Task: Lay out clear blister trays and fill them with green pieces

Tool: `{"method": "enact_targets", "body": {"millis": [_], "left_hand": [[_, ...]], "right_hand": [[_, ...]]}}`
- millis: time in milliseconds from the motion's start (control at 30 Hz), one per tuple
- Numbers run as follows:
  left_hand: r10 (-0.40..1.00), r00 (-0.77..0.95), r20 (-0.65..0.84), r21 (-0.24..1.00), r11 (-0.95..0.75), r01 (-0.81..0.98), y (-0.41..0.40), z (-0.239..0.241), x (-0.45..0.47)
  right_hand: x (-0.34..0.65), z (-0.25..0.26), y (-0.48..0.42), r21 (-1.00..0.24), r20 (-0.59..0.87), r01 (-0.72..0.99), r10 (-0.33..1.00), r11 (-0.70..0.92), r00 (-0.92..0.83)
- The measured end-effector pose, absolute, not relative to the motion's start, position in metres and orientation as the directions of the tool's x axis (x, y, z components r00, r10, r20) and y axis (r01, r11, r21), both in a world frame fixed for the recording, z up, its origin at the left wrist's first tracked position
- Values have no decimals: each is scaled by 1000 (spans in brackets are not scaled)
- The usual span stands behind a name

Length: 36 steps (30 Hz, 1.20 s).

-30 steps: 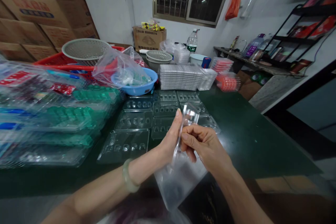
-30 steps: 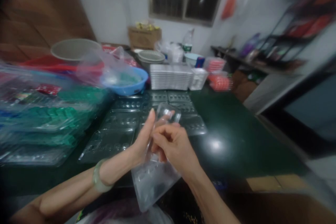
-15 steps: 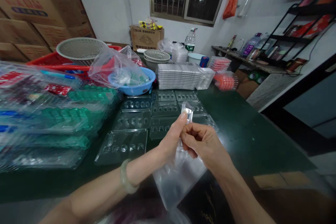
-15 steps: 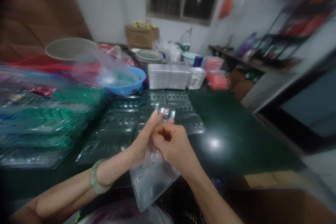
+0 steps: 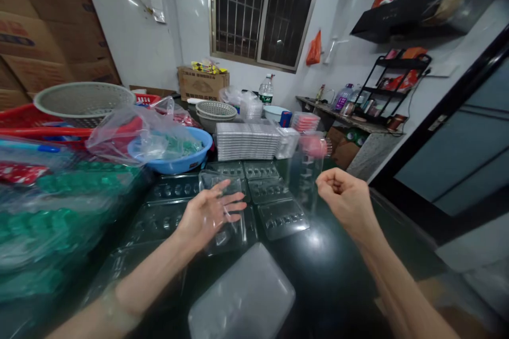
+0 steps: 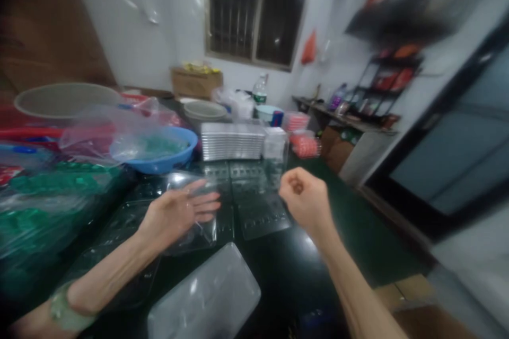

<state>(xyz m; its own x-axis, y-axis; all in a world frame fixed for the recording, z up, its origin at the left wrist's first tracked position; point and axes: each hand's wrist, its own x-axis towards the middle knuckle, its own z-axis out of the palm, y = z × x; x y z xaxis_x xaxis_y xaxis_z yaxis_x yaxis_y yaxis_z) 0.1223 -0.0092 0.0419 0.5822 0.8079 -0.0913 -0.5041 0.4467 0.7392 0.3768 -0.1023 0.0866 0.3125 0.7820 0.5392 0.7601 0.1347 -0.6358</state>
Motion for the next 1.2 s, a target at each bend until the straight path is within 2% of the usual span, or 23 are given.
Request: {"method": "enact_targets", "body": {"millis": [67,133,233,367,500,600,733,800,867,933,1000,1100,1200], "left_hand": [[777,615,-135,723,501,-475,-3,37,118],[755,627,-192,721,542,-432,-3,33,119],[749,608,-263,710,577,-403,-9,32,125],[784,547,-295,724,557,-408,-12,35,129],[823,475,-312,757,517,-398,-6,35,127],[843,437,-314,775,493,-396,-1,30,127],[879,390,-274,801,433,-413,5,26,141],[897,352,-269,793,413,-447,6,27,157],[909,316,-271,772,402,-493,6,29,176],[918,306,-252,738,387,-553,2,32,195],[910,333,-247,721,402,-565,-4,36,212],[887,388,-251,715,440,-544,-14,41,229],[849,453,-271,729,488,-479,-21,43,233]], "right_hand": [[403,69,-78,-291,562,956,803,-32,198],[426,45,-50,125,386,979,917,-160,100],[451,13,-14,255,222,960,973,-115,58],[468,-6,23,288,88,957,996,-26,1],[471,-4,48,283,40,959,999,-6,-6],[472,5,53,253,92,965,994,-73,51],[454,24,32,176,272,958,946,-227,174],[428,32,10,132,358,958,914,-253,192],[394,37,-20,90,414,977,900,-192,139],[360,38,-50,-22,478,998,877,51,-34],[335,36,-76,-33,436,994,897,104,-80],[322,31,-96,14,339,1000,941,-2,-3],[333,26,-100,97,321,993,946,-71,36]]}}
